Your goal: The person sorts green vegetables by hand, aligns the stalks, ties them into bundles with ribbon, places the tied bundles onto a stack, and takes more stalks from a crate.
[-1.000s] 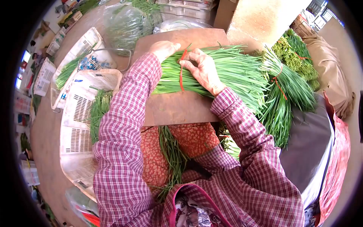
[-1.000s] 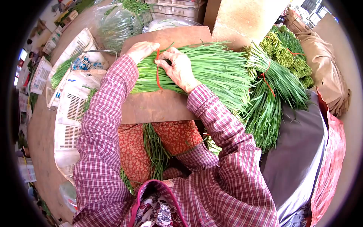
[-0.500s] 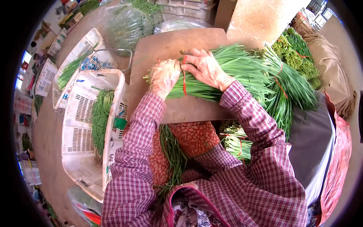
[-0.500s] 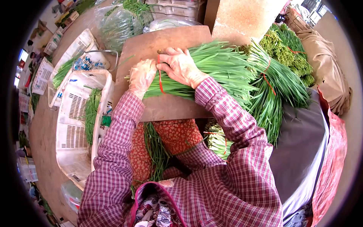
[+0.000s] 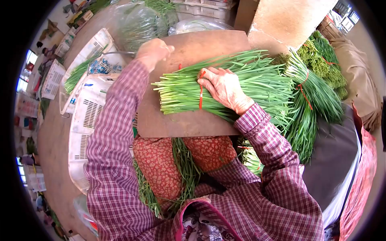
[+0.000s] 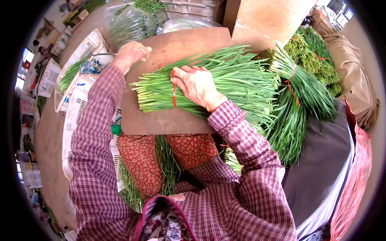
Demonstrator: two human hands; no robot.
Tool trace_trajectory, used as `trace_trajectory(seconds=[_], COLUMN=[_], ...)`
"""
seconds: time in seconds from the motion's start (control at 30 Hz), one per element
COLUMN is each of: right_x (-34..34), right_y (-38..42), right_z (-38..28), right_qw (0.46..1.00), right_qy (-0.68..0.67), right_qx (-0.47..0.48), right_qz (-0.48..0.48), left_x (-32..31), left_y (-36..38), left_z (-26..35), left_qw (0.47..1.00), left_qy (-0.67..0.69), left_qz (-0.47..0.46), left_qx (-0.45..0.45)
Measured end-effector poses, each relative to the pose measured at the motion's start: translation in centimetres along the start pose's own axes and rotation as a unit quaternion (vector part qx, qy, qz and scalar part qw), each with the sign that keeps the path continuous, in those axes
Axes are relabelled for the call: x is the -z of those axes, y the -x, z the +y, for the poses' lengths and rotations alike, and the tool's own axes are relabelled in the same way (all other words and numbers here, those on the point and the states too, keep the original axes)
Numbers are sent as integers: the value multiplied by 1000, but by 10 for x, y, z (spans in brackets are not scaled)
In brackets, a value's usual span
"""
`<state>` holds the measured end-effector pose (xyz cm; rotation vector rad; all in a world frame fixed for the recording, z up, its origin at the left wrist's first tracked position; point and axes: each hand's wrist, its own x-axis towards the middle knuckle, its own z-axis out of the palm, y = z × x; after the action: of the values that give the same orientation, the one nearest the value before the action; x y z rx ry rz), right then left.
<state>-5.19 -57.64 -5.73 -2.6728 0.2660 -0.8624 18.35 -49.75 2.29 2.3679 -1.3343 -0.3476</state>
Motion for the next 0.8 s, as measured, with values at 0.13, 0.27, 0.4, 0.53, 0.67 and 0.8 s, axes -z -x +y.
trace_trajectory(seconds=[0.13,0.27,0.4,0.53,0.67,0.8], right_x=[-2,-6,-2,1,-2,0], right_y=[0,1,4,9,14,14], right_z=[1,9,10,13,21,20], right_qw=[1000,999,999,999,997,997], right_qy=[2,6,9,6,12,16], right_qx=[4,16,-22,-4,9,4], right_qz=[23,44,33,44,74,81], left_x=[-41,-71,-78,-89,-73,-77], left_y=[-21,-51,-64,-65,-39,-9], left_z=[3,-26,-17,-15,23,35], left_qw=[975,981,983,981,927,949], left_qy=[-200,-186,-132,152,333,285], left_qz=[-49,-60,-100,-108,-170,-133], left_qx=[86,7,74,56,33,-21])
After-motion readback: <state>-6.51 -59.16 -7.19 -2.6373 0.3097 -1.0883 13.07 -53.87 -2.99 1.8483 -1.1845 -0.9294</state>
